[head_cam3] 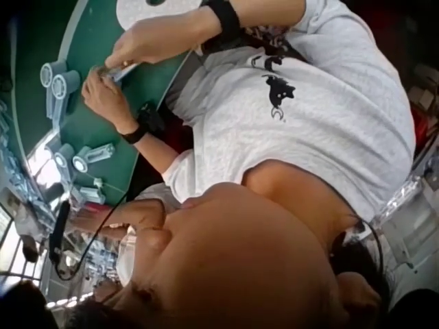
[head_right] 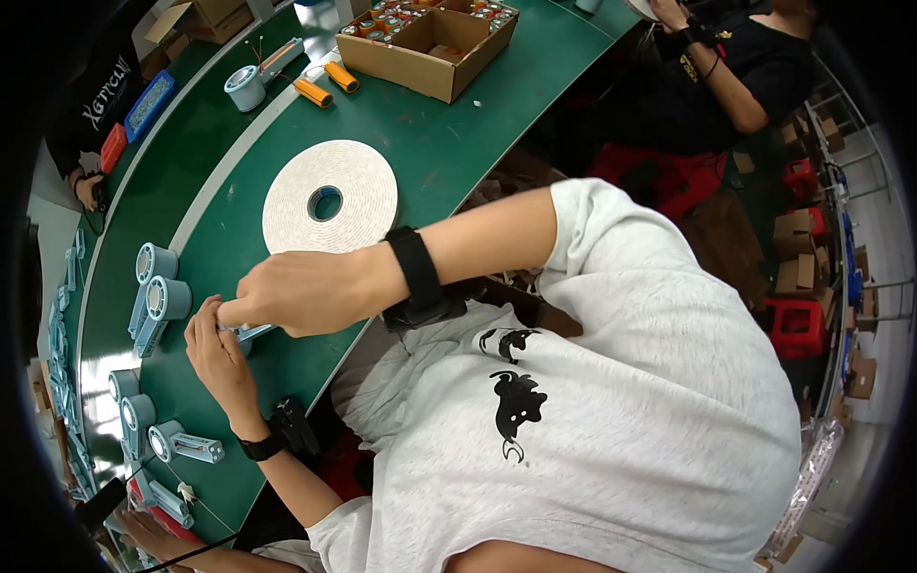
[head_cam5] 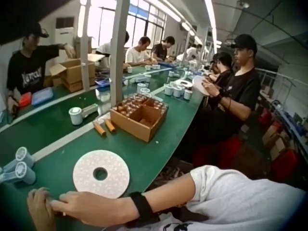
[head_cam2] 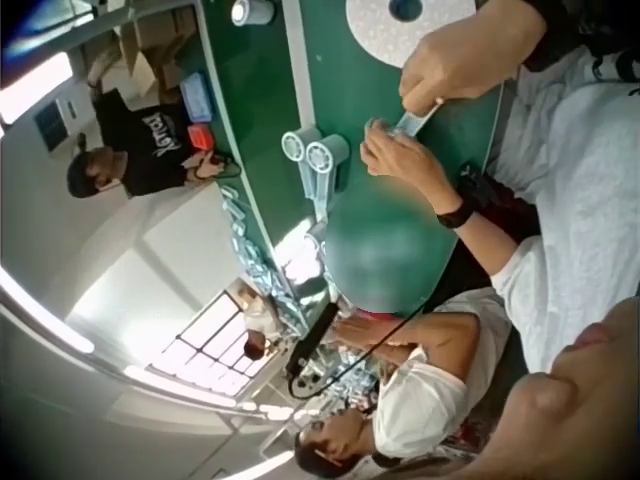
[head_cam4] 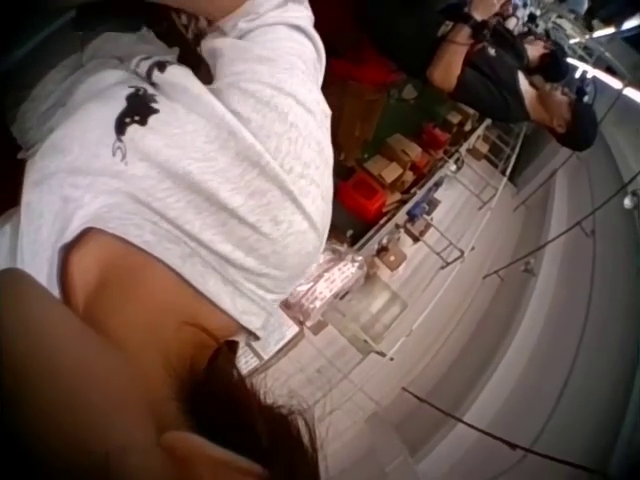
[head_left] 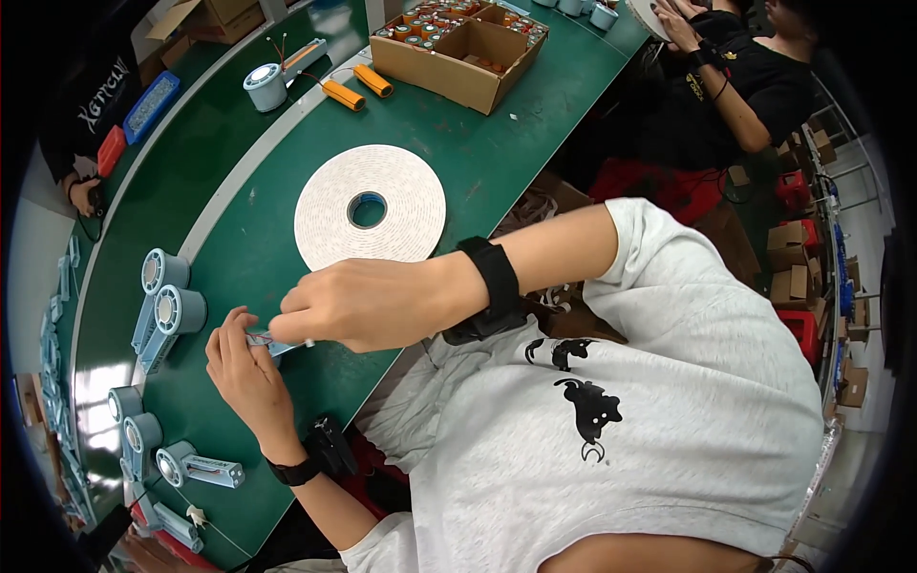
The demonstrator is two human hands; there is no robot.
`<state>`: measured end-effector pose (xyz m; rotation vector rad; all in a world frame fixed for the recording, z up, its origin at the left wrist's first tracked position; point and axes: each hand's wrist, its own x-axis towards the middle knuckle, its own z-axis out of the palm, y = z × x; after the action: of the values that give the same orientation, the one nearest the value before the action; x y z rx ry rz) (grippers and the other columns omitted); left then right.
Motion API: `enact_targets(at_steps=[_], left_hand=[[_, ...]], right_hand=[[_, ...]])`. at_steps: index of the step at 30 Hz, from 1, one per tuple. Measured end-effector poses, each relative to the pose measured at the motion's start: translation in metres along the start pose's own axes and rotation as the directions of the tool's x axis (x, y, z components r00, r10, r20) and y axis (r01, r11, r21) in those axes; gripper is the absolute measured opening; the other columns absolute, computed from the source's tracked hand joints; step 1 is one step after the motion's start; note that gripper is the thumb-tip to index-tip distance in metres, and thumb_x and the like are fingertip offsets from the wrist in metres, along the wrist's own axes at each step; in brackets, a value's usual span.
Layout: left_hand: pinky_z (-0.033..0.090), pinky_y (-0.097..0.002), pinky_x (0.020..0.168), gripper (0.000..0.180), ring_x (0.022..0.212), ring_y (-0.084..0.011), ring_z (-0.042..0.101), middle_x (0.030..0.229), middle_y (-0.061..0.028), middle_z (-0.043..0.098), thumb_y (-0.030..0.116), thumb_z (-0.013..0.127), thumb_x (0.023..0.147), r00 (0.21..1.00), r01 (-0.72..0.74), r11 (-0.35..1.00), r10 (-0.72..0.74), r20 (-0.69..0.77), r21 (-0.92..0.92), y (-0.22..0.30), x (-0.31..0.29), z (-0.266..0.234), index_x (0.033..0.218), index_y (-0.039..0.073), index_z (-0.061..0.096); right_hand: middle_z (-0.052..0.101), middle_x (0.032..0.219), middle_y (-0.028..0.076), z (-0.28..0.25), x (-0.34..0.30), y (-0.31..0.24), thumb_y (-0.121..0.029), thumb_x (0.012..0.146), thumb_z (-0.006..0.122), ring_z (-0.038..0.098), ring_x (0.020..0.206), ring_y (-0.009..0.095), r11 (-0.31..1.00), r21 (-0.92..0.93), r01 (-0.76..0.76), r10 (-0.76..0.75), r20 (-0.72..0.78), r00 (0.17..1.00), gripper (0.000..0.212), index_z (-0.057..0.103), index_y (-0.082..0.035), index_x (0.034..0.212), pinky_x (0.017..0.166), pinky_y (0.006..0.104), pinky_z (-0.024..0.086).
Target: Assembling small plastic products by joining orange and blue components and applying adhesive tape.
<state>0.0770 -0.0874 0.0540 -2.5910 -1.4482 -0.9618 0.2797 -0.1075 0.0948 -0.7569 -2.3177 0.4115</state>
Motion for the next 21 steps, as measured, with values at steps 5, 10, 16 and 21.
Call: enact_targets(at_steps=[5,10,16,21], left_hand=[[0.035,-0.0374,0.082,0.017,0.097,-0.0267,0.048,0.092,-0.0026,0.054,0.001,0.05,0.072,0.995,0.022,0.99,-0.035,0.091,0.137,0.01,0.001,0.002,0.089,0.006,0.05],[0.036,-0.0374,0.08,0.012,0.097,-0.0262,0.047,0.091,-0.0014,0.054,0.002,0.053,0.073,0.991,-0.046,0.97,0.015,0.131,0.237,0.017,0.008,0.006,0.083,0.007,0.047],[0.036,-0.0376,0.08,0.015,0.097,-0.0265,0.047,0.092,-0.0015,0.054,0.004,0.056,0.073,0.989,-0.024,0.964,-0.016,0.149,0.263,0.019,0.006,0.004,0.085,0.007,0.048],[0.035,-0.0378,0.081,0.015,0.097,-0.0272,0.047,0.095,-0.0016,0.055,0.007,0.054,0.075,0.991,-0.018,0.973,-0.014,0.134,0.231,0.018,0.007,0.005,0.089,0.007,0.049]], right_hand=[[0.058,0.084,0.014,0.01,-0.024,0.0,0.003,0.07,0.062,0.059,0.068,0.027,0.997,0.044,0.059,-0.038,-0.375,0.926,0.021,0.05,-0.001,0.086,0.057,0.0317,0.049],[0.057,0.087,0.012,-0.003,-0.018,-0.01,0.006,0.068,0.063,0.059,0.07,0.025,0.991,0.063,0.118,-0.071,-0.499,0.863,0.028,0.05,-0.002,0.091,0.059,0.0306,0.049],[0.053,0.072,0.011,-0.003,-0.007,-0.003,0.003,0.071,0.057,0.056,0.061,0.026,0.994,0.111,0.01,0.001,-0.101,0.995,0.02,0.049,-0.001,0.089,0.055,0.0342,0.047],[0.049,0.065,0.012,-0.005,0.002,0.003,0.0,0.071,0.054,0.055,0.06,0.028,0.997,-0.02,-0.08,0.081,0.093,0.992,0.015,0.047,0.001,0.085,0.053,0.0356,0.046]])
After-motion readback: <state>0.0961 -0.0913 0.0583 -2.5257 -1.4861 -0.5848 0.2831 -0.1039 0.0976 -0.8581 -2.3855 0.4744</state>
